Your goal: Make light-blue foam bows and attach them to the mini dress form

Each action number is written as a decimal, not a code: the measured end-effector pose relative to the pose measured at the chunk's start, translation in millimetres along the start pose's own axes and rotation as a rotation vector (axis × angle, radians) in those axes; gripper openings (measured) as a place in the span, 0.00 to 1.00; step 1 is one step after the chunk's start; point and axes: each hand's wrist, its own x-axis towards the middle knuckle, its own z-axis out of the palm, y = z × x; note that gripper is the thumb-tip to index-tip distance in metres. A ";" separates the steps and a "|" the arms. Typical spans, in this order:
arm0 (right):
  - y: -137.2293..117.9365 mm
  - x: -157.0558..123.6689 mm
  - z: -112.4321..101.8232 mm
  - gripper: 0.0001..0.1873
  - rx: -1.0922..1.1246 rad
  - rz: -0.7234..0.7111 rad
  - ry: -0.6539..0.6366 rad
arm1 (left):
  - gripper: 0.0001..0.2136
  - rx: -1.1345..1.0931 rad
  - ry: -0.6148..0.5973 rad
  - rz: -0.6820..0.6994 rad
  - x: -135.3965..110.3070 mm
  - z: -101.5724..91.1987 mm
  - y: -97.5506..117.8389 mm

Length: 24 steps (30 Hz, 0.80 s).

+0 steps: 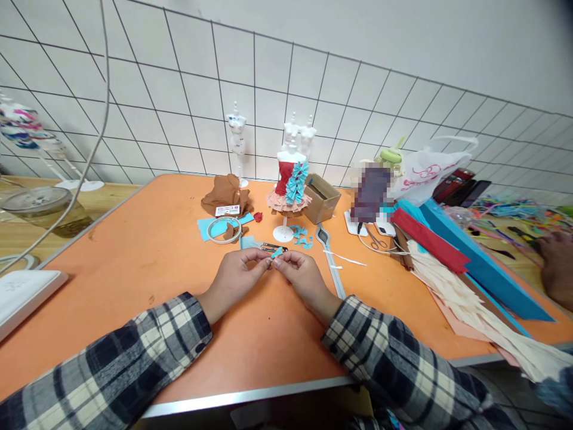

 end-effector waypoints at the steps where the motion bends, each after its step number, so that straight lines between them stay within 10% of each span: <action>1: 1.1 0.5 -0.1 0.14 -0.003 0.002 0.009 | 0.10 -0.006 -0.003 0.000 -0.5 0.2 1.1; 24: 1.2 2.1 -4.2 0.13 -0.112 -0.049 0.015 | 0.10 0.003 0.000 0.139 1.6 -2.7 -9.6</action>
